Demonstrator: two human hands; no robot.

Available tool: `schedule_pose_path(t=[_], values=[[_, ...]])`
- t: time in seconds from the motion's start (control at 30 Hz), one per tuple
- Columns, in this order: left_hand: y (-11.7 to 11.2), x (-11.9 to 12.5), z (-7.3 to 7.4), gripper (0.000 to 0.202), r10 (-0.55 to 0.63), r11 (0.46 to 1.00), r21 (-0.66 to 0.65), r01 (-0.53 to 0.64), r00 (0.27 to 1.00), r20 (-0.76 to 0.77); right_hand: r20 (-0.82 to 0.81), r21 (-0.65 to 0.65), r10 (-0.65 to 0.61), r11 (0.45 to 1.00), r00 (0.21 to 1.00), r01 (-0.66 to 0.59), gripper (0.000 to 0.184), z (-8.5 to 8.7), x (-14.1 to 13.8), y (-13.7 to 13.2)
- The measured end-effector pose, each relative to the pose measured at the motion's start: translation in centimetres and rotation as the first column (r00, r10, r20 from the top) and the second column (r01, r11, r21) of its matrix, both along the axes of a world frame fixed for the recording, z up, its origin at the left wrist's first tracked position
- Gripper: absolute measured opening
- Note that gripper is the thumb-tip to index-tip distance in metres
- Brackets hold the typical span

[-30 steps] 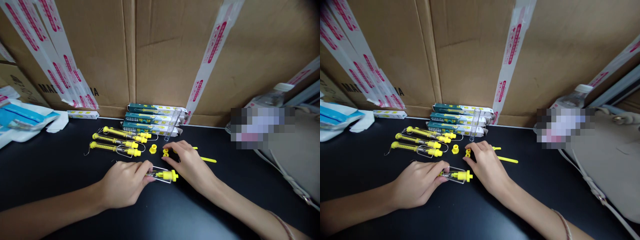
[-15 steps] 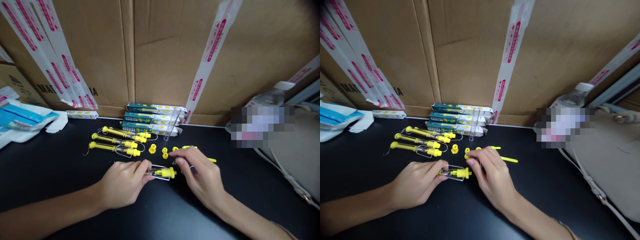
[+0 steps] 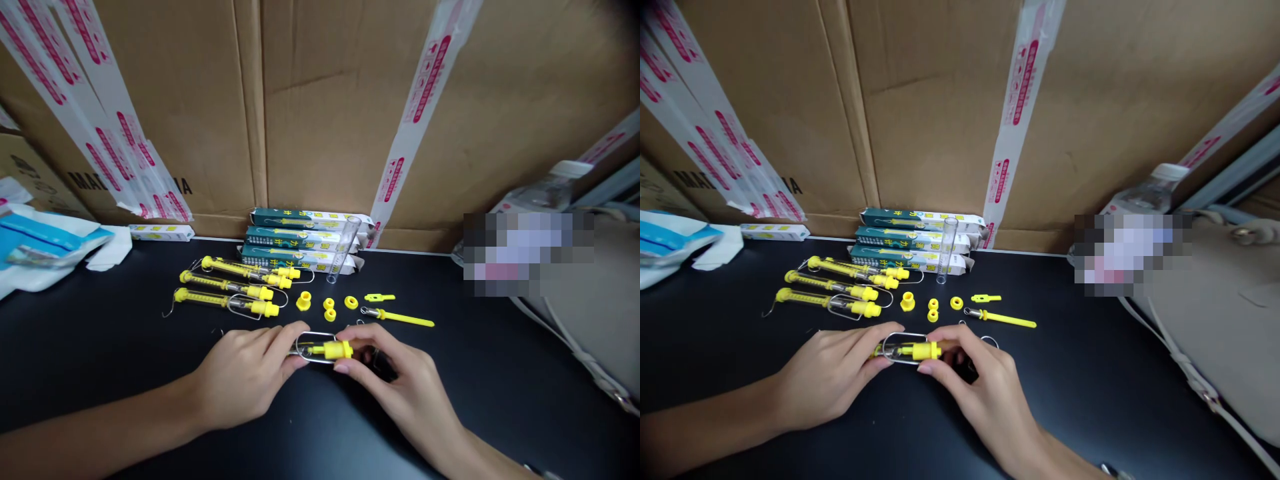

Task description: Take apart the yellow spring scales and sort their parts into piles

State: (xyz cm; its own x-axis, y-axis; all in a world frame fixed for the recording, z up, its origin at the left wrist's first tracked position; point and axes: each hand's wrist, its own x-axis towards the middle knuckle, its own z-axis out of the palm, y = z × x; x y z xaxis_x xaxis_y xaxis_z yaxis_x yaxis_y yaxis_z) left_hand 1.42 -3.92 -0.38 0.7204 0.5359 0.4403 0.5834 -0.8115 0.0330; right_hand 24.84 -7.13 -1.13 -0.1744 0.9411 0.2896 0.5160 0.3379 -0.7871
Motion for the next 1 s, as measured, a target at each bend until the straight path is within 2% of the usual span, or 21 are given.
schedule_pose_path(t=[0.17, 0.33, 0.53, 0.67, 0.77, 1.0], values=[[0.0, 0.0, 0.0, 0.038, 0.021, 1.0, -0.015, -0.021, 1.0, 0.023, -0.077, -0.063, -0.001, 0.998, 0.997, -0.004, 0.021, -0.1, 0.2, -0.3], [-0.1, 0.0, -0.5, 0.039, 0.054, 0.998, -0.047, -0.05, 0.995, 0.079, -0.207, -0.096, 0.0, 0.995, 0.978, -0.02, 0.032, -0.9, 0.2, 0.0], [0.0, 0.2, -0.3, 0.031, 0.056, 0.997, 0.044, -0.058, 0.997, 0.05, -0.448, -0.146, -0.055, 0.989, 0.892, -0.013, 0.036, -0.7, -0.7, 0.4], [0.0, 0.2, -0.1, 0.026, 0.023, 0.995, 0.1, -0.025, 0.999, 0.028, -0.513, -0.253, -0.023, 0.959, 0.858, -0.126, 0.03, -0.3, -1.2, 0.4], [-0.1, 0.0, 0.0, 0.026, 0.002, 0.991, 0.131, -0.005, 1.0, 0.022, -0.559, -0.303, -0.006, 0.932, 0.829, -0.197, 0.033, -0.3, -1.3, 0.4], [-0.3, -0.3, -0.2, 0.026, 0.023, 0.985, 0.169, -0.025, 1.0, 0.015, -0.67, -0.296, 0.032, 0.905, 0.742, -0.307, 0.043, 0.1, -1.3, 0.0]])
